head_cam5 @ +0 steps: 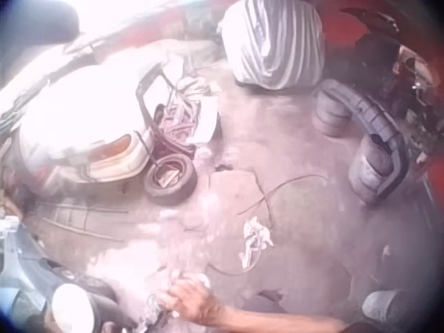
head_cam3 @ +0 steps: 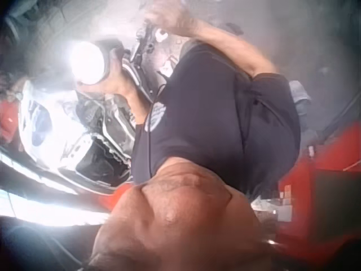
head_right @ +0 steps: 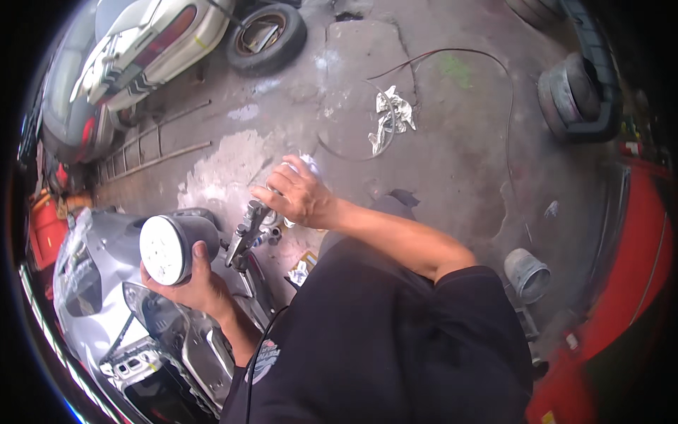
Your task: The person prepares a spray gun by mixing black paint and a solvent in a cup, then filters the mixture. They proceed to spray paint a black car bumper that is mounted on a stand, applying the paint in even strokes across the surface.
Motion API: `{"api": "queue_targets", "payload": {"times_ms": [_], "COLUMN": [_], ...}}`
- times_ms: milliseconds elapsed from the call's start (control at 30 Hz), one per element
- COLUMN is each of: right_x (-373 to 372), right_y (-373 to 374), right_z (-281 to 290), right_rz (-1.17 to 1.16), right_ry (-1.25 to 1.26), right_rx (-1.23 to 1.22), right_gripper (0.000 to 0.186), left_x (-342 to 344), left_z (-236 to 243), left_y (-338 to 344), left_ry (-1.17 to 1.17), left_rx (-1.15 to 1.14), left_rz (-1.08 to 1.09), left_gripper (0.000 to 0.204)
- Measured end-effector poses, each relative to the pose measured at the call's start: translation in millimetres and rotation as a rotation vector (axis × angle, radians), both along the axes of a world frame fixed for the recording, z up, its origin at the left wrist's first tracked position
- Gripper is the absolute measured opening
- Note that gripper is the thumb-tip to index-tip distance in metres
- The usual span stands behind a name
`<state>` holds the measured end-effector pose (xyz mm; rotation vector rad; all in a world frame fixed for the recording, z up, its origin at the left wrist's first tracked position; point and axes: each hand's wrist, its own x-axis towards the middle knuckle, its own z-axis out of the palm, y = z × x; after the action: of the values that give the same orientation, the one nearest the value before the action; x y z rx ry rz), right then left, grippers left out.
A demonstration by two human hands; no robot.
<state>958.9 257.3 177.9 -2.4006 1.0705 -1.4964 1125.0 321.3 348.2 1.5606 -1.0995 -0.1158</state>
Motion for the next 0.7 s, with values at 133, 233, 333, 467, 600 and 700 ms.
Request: {"api": "queue_targets", "payload": {"times_ms": [133,233,333,467,600,700], "right_x": [21,33,37,52,63,44], "right_y": [-10,-7,8,33,63,96], "right_z": [25,41,52,38,29,45], "right_rz": [-0.013,0.016,0.010,0.348,0.593,0.509], "right_ry": [-0.193,-0.378,-0.486,-0.958,-1.389,-1.134], "right_rx": [-0.045,-0.048,0.003,0.449,0.799,0.744], "right_gripper": [0.043,0.049,0.052,0.051,0.045,0.040], "left_x": [11,36,53,55,54,35], "left_z": [38,51,58,59,51,48], "left_y": [13,29,39,49,39,14], "left_ry": [0.039,0.108,0.245,0.284,0.176,0.120], "left_rx": [-0.039,-0.105,-0.132,-0.117,-0.047,-0.052], "left_rz": [-0.153,-0.405,-0.652,-0.999,-1.064,-1.122], "left_gripper": [0.107,0.099,0.092,0.067,0.064,0.057]}}
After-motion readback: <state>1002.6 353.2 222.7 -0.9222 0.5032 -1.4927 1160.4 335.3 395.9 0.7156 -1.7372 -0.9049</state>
